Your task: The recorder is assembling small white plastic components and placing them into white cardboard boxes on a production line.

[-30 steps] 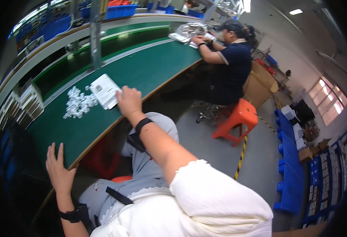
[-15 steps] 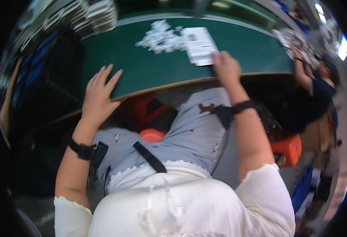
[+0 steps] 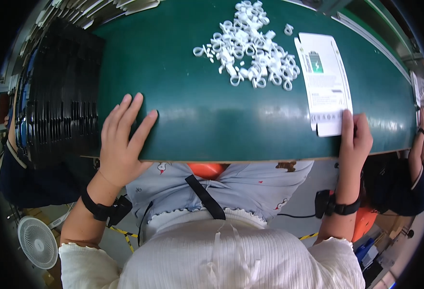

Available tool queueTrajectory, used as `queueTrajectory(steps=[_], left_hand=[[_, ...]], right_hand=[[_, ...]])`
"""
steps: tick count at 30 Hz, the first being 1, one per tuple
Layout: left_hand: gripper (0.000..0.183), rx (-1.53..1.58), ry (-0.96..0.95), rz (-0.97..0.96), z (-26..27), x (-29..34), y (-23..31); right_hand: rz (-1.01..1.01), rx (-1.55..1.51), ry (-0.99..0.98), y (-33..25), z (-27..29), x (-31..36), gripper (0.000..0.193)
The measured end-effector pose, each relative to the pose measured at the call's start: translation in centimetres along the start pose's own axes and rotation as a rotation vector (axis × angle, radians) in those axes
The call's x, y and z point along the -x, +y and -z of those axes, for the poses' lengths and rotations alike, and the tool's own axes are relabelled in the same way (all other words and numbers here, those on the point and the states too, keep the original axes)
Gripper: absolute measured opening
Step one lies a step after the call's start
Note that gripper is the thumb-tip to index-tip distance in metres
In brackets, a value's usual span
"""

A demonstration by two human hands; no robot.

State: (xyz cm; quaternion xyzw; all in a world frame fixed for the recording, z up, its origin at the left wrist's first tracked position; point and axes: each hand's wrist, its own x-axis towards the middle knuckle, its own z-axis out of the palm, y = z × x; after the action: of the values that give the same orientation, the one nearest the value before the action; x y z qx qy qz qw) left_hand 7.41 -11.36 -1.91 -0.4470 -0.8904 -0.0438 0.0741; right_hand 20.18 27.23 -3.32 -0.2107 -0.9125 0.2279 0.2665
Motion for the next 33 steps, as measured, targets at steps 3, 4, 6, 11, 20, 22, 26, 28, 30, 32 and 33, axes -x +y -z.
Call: queueTrajectory(steps=[3, 4, 6, 11, 20, 22, 26, 28, 30, 32, 33], left_hand=[[0.064, -0.021, 0.023, -0.031, -0.3, 0.5, -0.3], [0.063, 0.002, 0.011, -0.026, 0.0, 0.5, -0.2], [0.063, 0.021, -0.002, -0.012, 0.0, 0.7, -0.2], [0.066, 0.046, 0.047, 0.009, -0.2, 0.4, -0.1], [0.081, 0.119, 0.089, -0.024, -0.3, 0.7, 0.2], [0.082, 0.149, 0.109, -0.037, -0.6, 1.3, -0.1], [0.082, 0.167, 0.110, -0.081, -0.6, 1.8, -0.3], [0.080, 0.180, 0.107, -0.090, -0.3, 2.0, -0.3], [0.078, 0.170, 0.122, -0.112, -0.4, 2.4, -0.7], [0.077, 0.148, 0.142, -0.134, -0.8, 2.6, -1.0], [0.077, 0.132, 0.158, -0.141, -1.1, 2.5, -1.0]], right_hand=[[-0.016, 0.064, -0.014, -0.4, 0.1, 0.6, 0.034], [0.010, 0.072, -0.006, -0.4, 0.0, 0.7, 0.034], [0.066, 0.073, 0.031, -0.2, -0.4, 1.0, 0.034], [0.042, -0.004, 0.059, 0.2, -0.6, 0.9, 0.036], [-0.222, -0.199, 0.084, 1.0, -0.8, -1.4, 0.037], [-0.226, -0.090, 0.118, 0.8, -1.6, -2.0, 0.038], [-0.134, 0.112, 0.220, 2.4, -2.7, -0.8, 0.038], [-0.109, 0.185, 0.221, 1.6, -2.2, -0.3, 0.037], [-0.127, 0.222, 0.223, 0.8, -1.9, 0.2, 0.037], [-0.126, 0.258, 0.226, 1.3, -2.0, 0.2, 0.037], [-0.122, 0.271, 0.207, 1.1, -1.8, 0.1, 0.036]])
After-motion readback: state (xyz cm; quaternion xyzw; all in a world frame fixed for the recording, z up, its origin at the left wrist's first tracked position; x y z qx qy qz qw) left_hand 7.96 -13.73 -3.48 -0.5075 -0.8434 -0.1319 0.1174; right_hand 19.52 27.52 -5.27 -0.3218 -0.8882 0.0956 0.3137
